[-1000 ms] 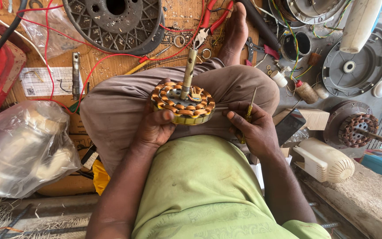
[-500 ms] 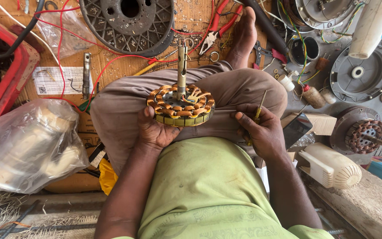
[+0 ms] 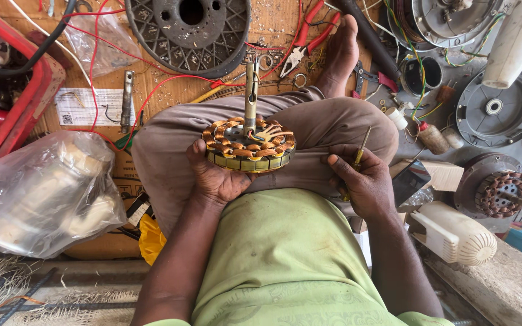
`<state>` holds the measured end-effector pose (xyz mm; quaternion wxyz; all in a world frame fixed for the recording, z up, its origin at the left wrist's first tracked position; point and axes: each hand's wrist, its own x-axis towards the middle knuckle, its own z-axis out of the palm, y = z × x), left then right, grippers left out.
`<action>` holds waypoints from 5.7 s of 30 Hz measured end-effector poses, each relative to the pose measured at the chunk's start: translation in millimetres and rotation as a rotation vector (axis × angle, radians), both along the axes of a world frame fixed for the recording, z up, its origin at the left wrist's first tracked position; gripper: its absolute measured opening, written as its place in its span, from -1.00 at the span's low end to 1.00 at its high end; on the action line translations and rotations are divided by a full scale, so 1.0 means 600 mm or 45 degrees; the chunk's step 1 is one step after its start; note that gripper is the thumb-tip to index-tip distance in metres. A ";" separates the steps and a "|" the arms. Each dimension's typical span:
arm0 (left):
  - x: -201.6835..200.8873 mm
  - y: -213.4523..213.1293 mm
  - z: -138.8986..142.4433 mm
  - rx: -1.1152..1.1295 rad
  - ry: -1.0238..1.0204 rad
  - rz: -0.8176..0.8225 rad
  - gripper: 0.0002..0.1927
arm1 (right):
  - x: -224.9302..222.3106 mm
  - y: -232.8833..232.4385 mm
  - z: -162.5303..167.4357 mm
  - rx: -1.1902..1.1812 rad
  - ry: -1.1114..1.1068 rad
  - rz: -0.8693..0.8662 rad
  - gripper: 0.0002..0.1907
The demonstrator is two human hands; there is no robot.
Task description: The person repairs a fan motor stator by using a screwdriver, pliers, and a hammer. They manipulate internal copper windings, pull wires through the center, and tap the motor components into place.
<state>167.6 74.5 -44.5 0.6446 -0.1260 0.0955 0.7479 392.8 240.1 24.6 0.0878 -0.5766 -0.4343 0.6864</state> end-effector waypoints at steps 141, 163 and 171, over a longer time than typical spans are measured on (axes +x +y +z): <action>0.003 0.020 -0.020 0.157 -0.161 0.083 -0.04 | -0.055 0.023 -0.013 0.349 0.246 0.096 -0.88; -0.007 0.004 -0.029 0.297 -0.516 0.022 0.15 | -0.182 -0.007 0.049 1.025 0.412 0.954 -0.37; -0.015 0.028 -0.004 0.450 -0.394 -0.082 0.03 | -0.184 -0.012 0.069 1.094 0.264 0.828 -0.44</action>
